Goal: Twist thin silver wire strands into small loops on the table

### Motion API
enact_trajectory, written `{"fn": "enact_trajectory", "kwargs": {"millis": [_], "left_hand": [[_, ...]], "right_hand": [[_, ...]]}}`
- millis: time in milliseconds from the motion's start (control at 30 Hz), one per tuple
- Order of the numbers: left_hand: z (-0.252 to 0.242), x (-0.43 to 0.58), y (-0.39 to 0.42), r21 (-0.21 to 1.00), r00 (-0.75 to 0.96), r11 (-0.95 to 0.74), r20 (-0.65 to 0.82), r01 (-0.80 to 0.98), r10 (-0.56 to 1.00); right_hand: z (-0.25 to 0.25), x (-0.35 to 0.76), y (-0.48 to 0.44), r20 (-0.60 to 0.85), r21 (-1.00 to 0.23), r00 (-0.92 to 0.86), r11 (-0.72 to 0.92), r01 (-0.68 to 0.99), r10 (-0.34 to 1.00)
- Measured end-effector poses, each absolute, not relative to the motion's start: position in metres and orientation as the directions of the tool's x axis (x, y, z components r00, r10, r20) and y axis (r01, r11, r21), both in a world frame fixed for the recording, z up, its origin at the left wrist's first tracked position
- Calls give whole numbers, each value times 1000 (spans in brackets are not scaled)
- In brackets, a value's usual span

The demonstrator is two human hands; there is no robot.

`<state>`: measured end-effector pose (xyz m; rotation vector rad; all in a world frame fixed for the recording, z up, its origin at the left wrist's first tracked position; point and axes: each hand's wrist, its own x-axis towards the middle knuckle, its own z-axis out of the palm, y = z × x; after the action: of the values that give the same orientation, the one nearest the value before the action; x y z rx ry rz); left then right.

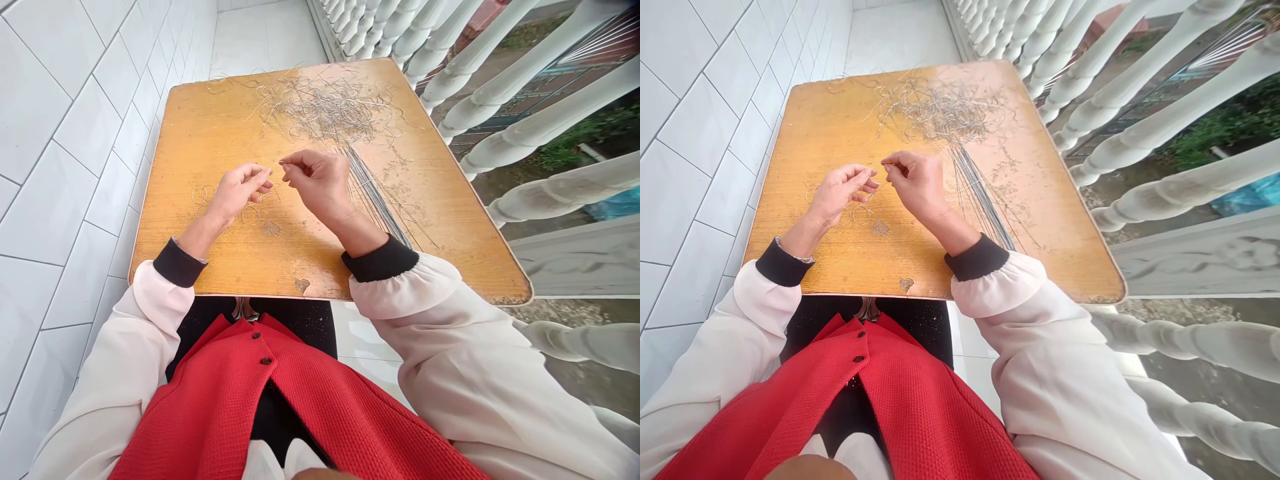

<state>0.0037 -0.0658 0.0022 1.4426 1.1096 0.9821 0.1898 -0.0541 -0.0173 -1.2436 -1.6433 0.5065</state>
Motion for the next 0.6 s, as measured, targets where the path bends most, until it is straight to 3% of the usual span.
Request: {"fn": "enact_trajectory", "kwargs": {"millis": [200, 600], "left_hand": [[3, 4, -70, 1000, 370, 22, -24, 9, 929], [2, 12, -71, 998, 323, 57, -48, -18, 945]], "right_hand": [[-19, 188, -53, 393, -829, 11, 349, 437, 919], [-16, 187, -55, 399, -823, 5, 355, 443, 917]]}}
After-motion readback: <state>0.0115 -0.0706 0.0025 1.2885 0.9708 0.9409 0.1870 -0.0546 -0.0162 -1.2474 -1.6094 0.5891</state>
